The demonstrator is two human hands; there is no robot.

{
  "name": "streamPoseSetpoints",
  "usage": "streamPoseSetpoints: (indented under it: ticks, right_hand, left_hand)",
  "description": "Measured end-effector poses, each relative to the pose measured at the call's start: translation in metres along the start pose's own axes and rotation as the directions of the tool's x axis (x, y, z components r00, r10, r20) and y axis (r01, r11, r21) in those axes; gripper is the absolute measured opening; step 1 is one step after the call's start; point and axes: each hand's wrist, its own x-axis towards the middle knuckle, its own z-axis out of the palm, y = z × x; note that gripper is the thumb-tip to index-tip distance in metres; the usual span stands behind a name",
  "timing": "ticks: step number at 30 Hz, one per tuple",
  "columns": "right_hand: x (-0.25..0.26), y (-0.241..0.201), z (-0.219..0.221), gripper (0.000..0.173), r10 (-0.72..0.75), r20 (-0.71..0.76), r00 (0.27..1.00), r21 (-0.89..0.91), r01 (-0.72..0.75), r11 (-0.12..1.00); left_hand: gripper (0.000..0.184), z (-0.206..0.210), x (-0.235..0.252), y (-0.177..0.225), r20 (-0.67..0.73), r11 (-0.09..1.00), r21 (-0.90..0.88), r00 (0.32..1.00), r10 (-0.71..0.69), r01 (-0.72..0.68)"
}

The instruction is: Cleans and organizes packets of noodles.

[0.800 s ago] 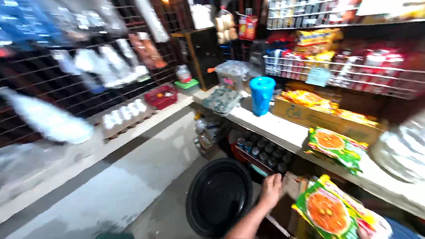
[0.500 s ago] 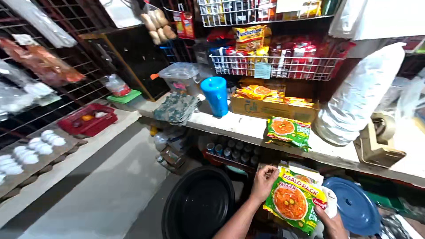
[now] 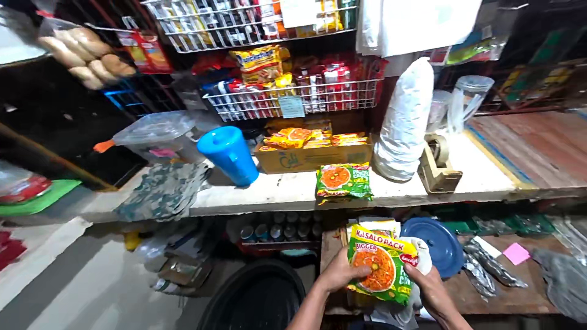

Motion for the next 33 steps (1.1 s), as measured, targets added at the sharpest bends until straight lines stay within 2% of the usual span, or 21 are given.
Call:
streamPoseSetpoints:
  ticks: [2, 4, 9, 11, 14, 18, 21, 25, 30, 33]
  right_hand:
    - [0.003, -0.004, 0.0, 0.069, -0.027, 0.007, 1.0, -0.006, 0.027, 1.0]
    - [0.006, -0.007, -0.001, 0.063, -0.048, 0.001, 0.999, 0.026, 0.048, 0.999]
    - [0.017, -0.018, -0.005, 0.035, -0.027, -0.034, 0.999, 0.096, 0.03, 0.995]
    - [0.018, -0.022, -0.008, 0.039, 0.012, 0.015, 1.0, 0.068, -0.013, 0.998]
    - [0.018, -0.025, -0.009, 0.055, 0.055, 0.078, 0.995, -0.003, -0.055, 0.998]
    - [0.026, -0.024, -0.006, 0.041, -0.052, 0.031, 0.998, 0.058, 0.05, 0.997]
    - [0.028, -0.027, -0.009, 0.031, -0.039, 0.086, 0.995, 0.055, 0.035, 0.998]
    - [0.026, -0.025, -0.012, 0.039, 0.016, 0.168, 0.986, -0.033, -0.011, 0.999]
    - [0.025, -0.02, -0.005, 0.047, -0.055, 0.076, 0.996, -0.058, 0.06, 0.997]
    - [0.024, -0.018, -0.003, 0.045, -0.117, 0.022, 0.993, -0.077, 0.118, 0.99]
  left_hand:
    - [0.048, 0.008, 0.0, -0.012, -0.047, 0.994, -0.102, 0.998, -0.031, 0.026]
    - [0.043, 0.012, 0.0, -0.024, -0.085, 0.972, -0.233, 0.996, -0.037, 0.016]
    - [0.055, 0.012, -0.006, -0.043, -0.1, 0.932, -0.363, 0.994, -0.032, -0.006]
    - [0.056, 0.011, -0.008, -0.046, -0.114, 0.929, -0.37, 0.993, -0.042, -0.003]
    - [0.057, 0.009, -0.01, -0.052, -0.127, 0.937, -0.348, 0.989, -0.071, 0.022]
    - [0.056, 0.01, -0.011, -0.052, -0.169, 0.94, -0.34, 0.983, -0.076, 0.014]
    - [0.056, 0.012, -0.013, -0.05, -0.185, 0.932, -0.362, 0.979, -0.09, 0.017]
    - [0.057, 0.011, -0.013, -0.052, -0.196, 0.921, -0.39, 0.977, -0.08, -0.003]
    - [0.056, 0.013, -0.012, -0.053, -0.207, 0.927, -0.374, 0.975, -0.082, -0.002]
    - [0.058, 0.013, -0.012, -0.054, -0.206, 0.93, -0.366, 0.975, -0.08, -0.001]
